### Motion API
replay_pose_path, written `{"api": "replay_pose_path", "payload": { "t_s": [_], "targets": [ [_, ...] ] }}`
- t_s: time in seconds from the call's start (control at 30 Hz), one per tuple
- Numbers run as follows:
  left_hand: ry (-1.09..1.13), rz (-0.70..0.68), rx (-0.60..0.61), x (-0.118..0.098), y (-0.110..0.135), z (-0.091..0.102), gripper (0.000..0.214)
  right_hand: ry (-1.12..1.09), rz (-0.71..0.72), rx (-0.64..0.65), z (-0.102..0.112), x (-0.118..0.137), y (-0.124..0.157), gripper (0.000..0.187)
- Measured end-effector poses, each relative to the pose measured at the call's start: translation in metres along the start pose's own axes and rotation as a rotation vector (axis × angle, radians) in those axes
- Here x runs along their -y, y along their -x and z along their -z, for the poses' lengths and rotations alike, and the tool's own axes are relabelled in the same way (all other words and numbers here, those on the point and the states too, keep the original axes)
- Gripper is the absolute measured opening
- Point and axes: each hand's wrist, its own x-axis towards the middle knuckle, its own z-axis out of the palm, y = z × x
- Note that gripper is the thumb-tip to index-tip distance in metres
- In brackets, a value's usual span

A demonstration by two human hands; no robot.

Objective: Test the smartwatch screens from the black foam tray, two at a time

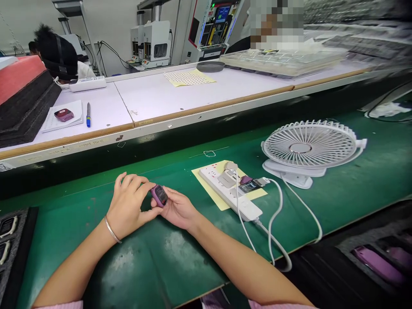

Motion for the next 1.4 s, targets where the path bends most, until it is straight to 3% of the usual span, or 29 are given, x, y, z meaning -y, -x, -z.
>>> {"api": "replay_pose_path", "payload": {
  "t_s": [0.13, 0.37, 0.5, 0.63, 0.93, 1.4],
  "targets": [
    [-0.012, -0.002, -0.058, -0.003, 0.002, -0.008, 0.040, -0.073, -0.067, -0.023, 0.003, -0.002, 0.000, 0.017],
    [-0.084, -0.009, -0.118, -0.010, 0.002, -0.014, 0.041, -0.059, -0.046, -0.051, 0.004, -0.006, 0.000, 0.018],
    [-0.098, 0.004, -0.113, -0.006, 0.001, -0.014, 0.035, -0.032, 0.017, -0.061, 0.004, -0.005, -0.002, 0.020],
    [-0.094, 0.044, -0.126, 0.006, 0.000, -0.018, 0.031, 0.089, 0.143, -0.106, 0.001, 0.000, -0.003, 0.037],
    [0.092, 0.086, -0.024, 0.025, 0.000, -0.034, 0.043, 0.369, 0.273, -0.207, 0.000, 0.001, -0.002, 0.051],
    [0.072, 0.082, -0.009, 0.026, 0.000, -0.032, 0.043, 0.395, 0.257, -0.173, 0.004, 0.003, -0.002, 0.053]
  ]
}}
